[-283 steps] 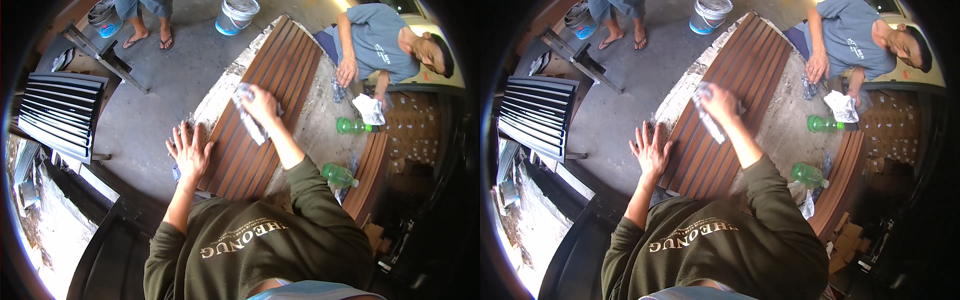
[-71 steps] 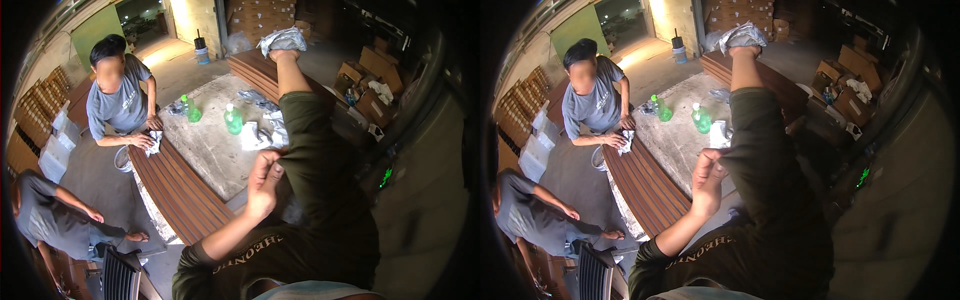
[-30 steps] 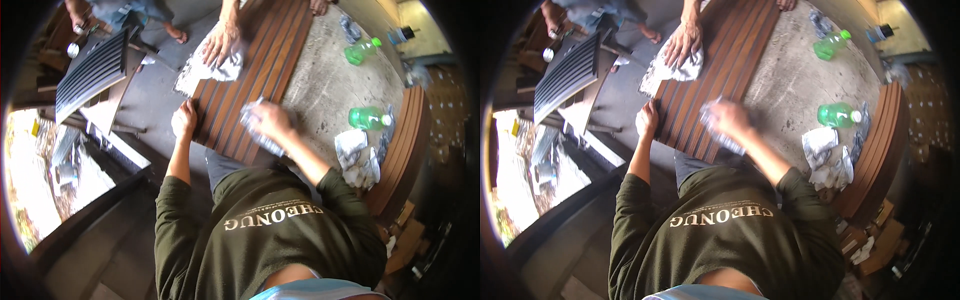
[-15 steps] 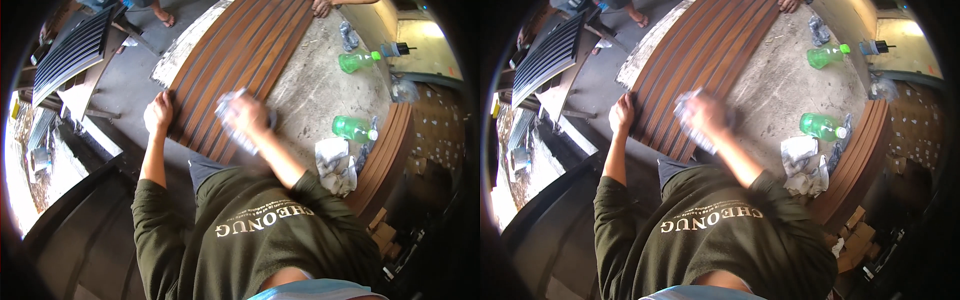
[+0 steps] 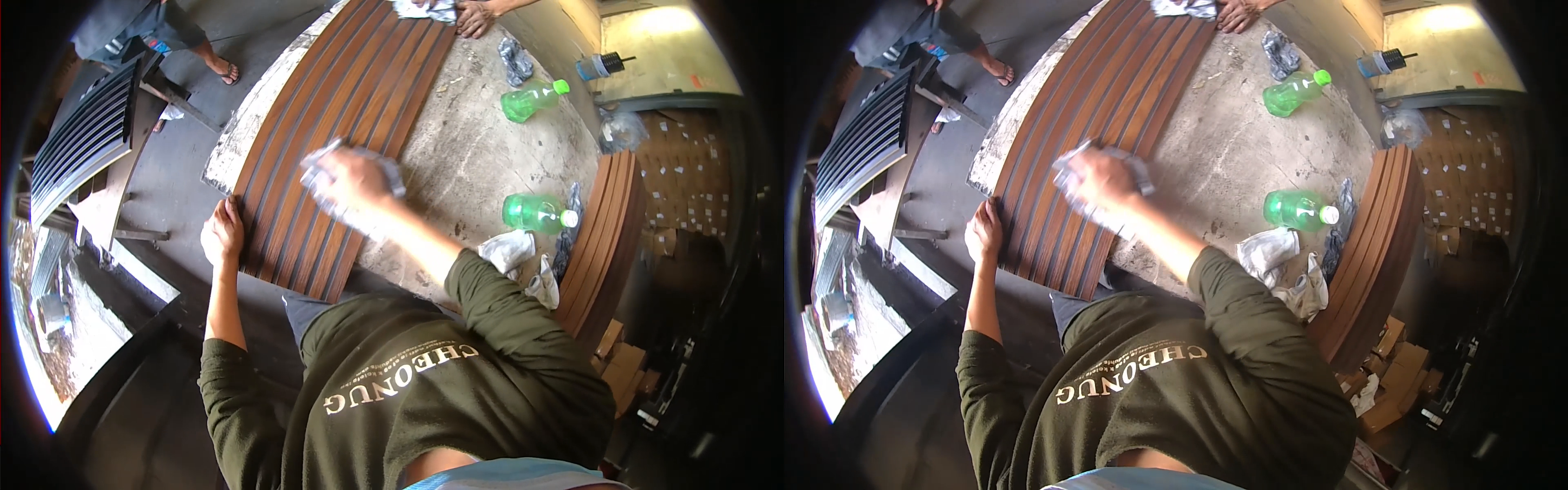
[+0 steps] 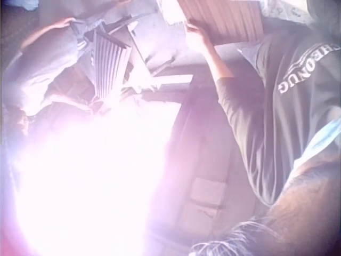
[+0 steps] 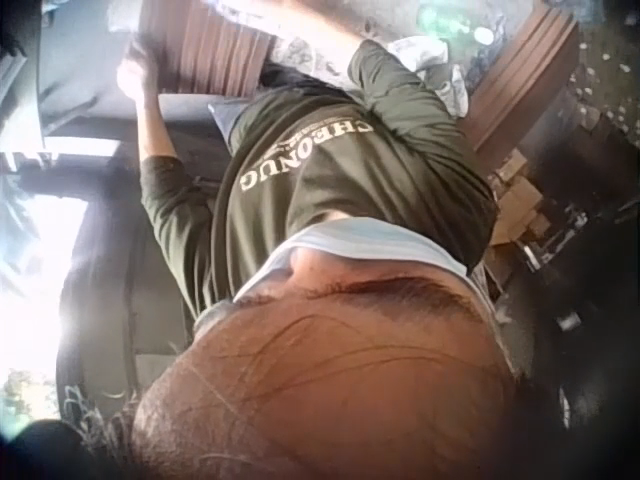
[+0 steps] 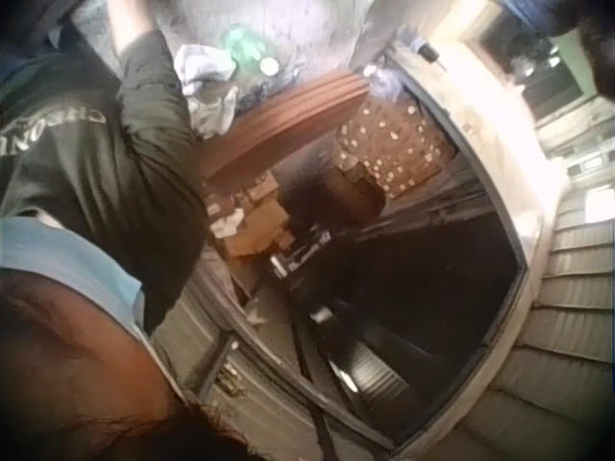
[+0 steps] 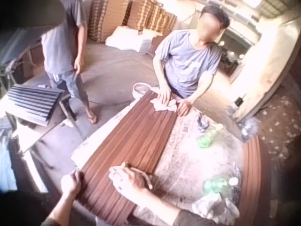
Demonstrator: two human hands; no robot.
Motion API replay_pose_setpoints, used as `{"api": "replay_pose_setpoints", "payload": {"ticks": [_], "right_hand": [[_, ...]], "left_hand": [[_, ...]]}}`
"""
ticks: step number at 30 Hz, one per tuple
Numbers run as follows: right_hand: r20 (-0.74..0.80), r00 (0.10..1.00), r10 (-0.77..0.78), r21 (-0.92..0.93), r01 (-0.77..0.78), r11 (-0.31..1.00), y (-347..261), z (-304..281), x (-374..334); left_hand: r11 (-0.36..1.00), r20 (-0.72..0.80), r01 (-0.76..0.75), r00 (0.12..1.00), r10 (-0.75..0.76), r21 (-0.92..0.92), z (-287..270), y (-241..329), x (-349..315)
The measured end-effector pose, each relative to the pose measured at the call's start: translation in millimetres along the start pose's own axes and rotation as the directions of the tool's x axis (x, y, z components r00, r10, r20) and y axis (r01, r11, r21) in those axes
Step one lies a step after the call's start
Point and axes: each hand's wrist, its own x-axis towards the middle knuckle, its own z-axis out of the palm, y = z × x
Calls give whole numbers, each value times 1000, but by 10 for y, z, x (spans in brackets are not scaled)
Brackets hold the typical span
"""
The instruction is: The person wipes a wooden slatted panel with a cloth by hand, periodically applying liquid from a bottle, and moves the panel to a stack.
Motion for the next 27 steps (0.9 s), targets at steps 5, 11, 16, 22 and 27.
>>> {"api": "replay_pose_setpoints", "payload": {"ticks": [5,11,16,22,27], "right_hand": [[-46,913,-406,-23,405,914,-67,489,367],[-392,902,183,-118,-246,962,943,-442,1106],[-178,978,-106,-42,100,994,-328,273,1005],[-155,866,-474,-10,479,878,-226,606,1226],[-408,911,61,-223,-164,961,885,-180,1967]], "left_hand": [[999,60,33,998,-34,22,-49,-41,-13],[999,19,39,999,-40,29,-30,72,0],[1000,-38,-11,999,11,11,-59,36,-30],[1000,3,-15,1000,15,-10,-48,-71,-43],[999,-2,-45,999,45,-24,-56,-62,-20]]}}
